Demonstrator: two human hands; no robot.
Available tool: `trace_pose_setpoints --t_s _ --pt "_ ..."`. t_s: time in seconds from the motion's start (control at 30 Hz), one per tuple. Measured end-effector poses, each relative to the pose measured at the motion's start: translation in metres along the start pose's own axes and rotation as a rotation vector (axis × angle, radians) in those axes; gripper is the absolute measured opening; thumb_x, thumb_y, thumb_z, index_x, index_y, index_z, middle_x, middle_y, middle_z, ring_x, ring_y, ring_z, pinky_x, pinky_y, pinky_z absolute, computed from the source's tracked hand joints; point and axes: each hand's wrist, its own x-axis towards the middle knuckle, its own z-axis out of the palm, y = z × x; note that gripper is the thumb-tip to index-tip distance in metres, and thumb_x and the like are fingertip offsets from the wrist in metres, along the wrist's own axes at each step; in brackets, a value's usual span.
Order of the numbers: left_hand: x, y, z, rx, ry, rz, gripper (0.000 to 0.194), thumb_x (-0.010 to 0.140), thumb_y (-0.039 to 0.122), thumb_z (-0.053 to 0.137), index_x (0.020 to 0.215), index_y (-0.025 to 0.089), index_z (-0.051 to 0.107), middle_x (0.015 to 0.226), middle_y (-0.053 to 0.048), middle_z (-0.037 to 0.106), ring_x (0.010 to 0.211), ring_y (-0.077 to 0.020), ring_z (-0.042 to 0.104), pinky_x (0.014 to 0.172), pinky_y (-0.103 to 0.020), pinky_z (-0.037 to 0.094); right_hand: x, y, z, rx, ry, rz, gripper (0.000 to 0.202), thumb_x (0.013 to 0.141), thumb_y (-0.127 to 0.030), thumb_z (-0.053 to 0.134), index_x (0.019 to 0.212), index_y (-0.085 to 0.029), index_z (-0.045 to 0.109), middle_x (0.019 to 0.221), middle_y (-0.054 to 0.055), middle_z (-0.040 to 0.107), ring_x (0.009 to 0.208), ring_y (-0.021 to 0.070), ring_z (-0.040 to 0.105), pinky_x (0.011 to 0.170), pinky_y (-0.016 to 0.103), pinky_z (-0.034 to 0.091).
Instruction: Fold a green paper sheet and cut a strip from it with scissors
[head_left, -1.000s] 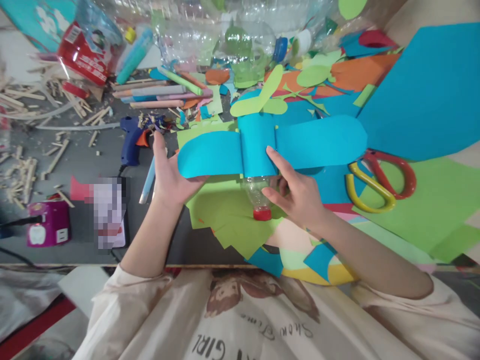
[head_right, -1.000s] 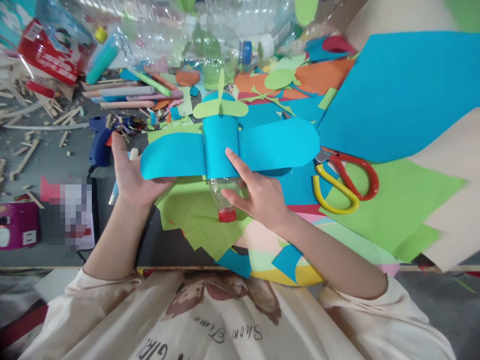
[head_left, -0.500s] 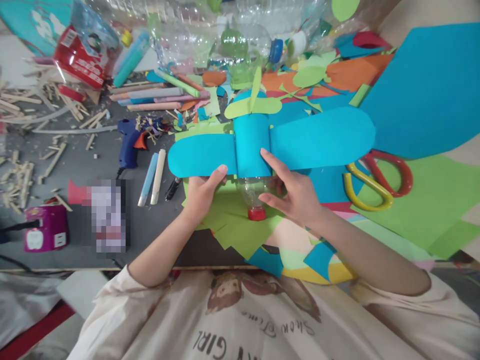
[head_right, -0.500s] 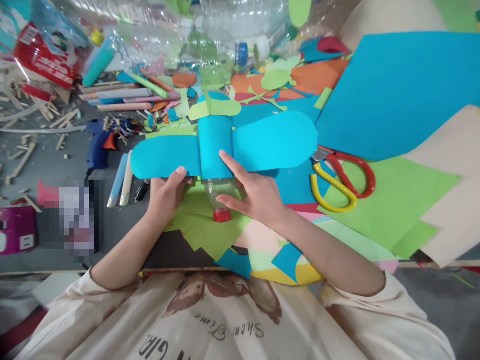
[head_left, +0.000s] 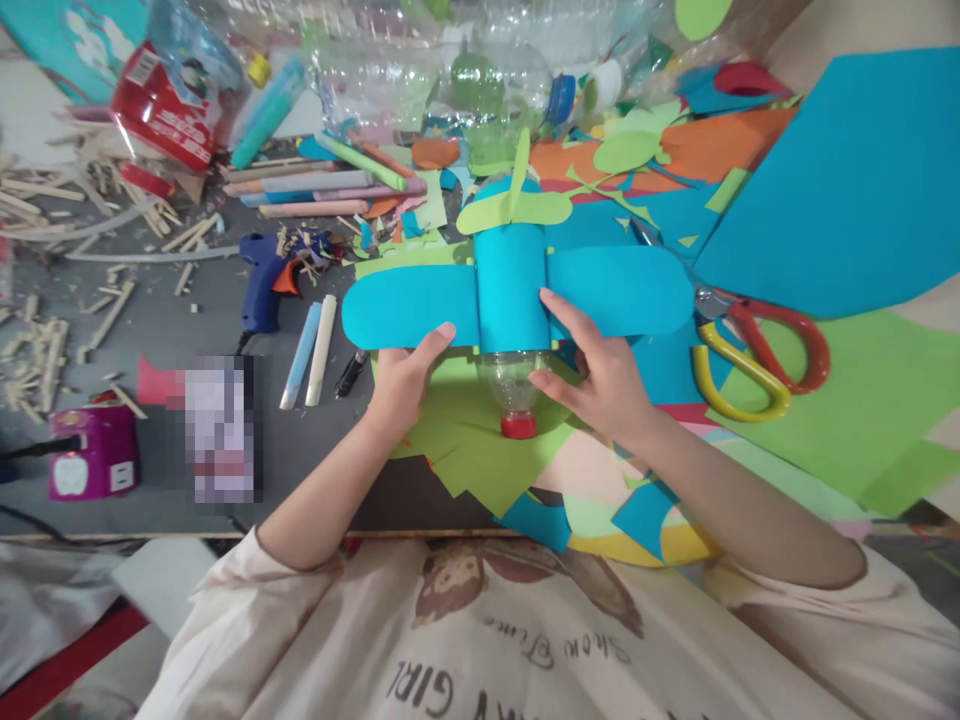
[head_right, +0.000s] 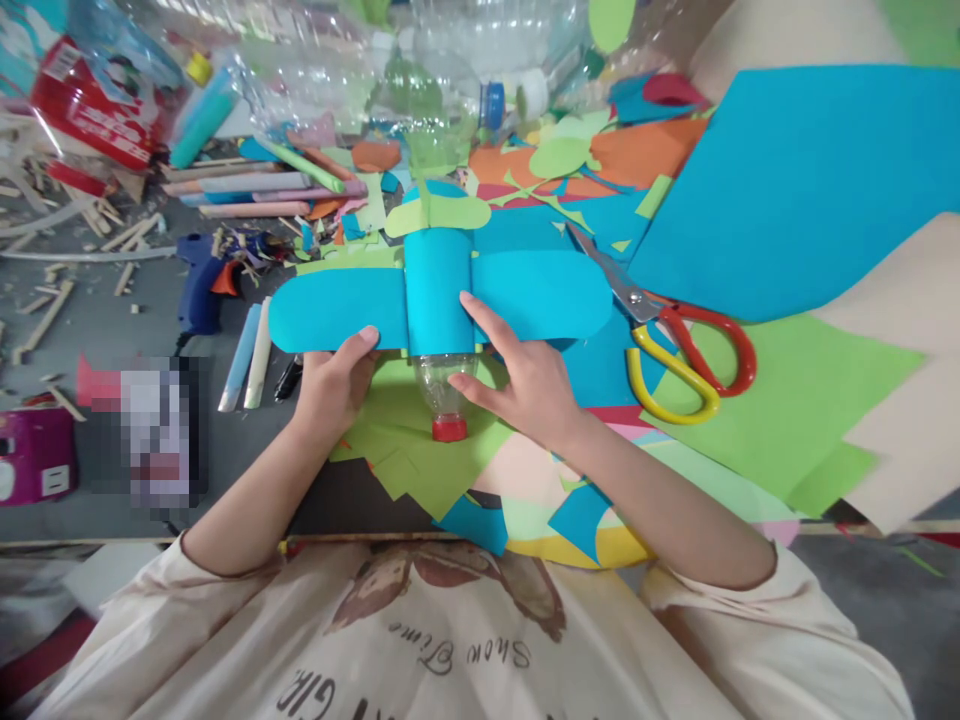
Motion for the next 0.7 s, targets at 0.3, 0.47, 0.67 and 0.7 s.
trace_pose_setpoints --t_s 0.3,0.47,0.67,0.7 --pt "-0.0011 0.0067 0.0025 -0.097 -0.044 -0.047 0.052 0.062 0.049 0.085 0.098 0.02 0.061 0.083 -0.004 0.067 0.091 -0.0256 0.068 0.085 -0.039 0.059 -0.0034 0.0046 0.0041 -0.033 0.021 -0.018 0.075 0.093 -0.072 0.032 0.152 -0.025 0.035 0.129 0.015 0.065 0.057 0.015 0.057 0.049 0.03 0.047" --pt "-0.0005 0.0047 0.0023 -0.073 -0.033 -0.017 0.054 0.061 0.051 0.085 0.098 0.021 0.061 0.086 -0.004 0.069 0.096 -0.026 0.068 0.089 -0.038 0.057 -0.0026 0.0047 0.0031 0.001 0.006 -0.026 0.073 0.094 -0.07 0.033 0.15 -0.024 0.037 0.13 0.016 0.064 0.054 0.0145 0.056 0.048 0.03 0.047" --pt "-0.0006 0.0061 0.0034 -0.114 -0.028 -0.032 0.052 0.06 0.042 0.086 0.102 0.021 0.062 0.089 -0.004 0.071 0.091 -0.0236 0.069 0.085 -0.036 0.058 -0.0009 0.0027 0.0013 0.011 0.001 -0.025 0.072 0.093 -0.071 0.033 0.147 -0.023 0.041 0.12 0.015 0.068 0.053 0.015 0.055 0.047 0.031 0.046" --pt "-0.0006 0.0057 0.0032 -0.111 -0.025 -0.033 0.053 0.06 0.042 0.087 0.103 0.021 0.063 0.089 -0.004 0.071 0.09 -0.0237 0.069 0.084 -0.036 0.059 -0.0007 0.0025 0.0011 0.013 -0.004 -0.021 0.073 0.093 -0.071 0.034 0.147 -0.023 0.041 0.119 0.015 0.068 0.053 0.0152 0.054 0.046 0.031 0.046"
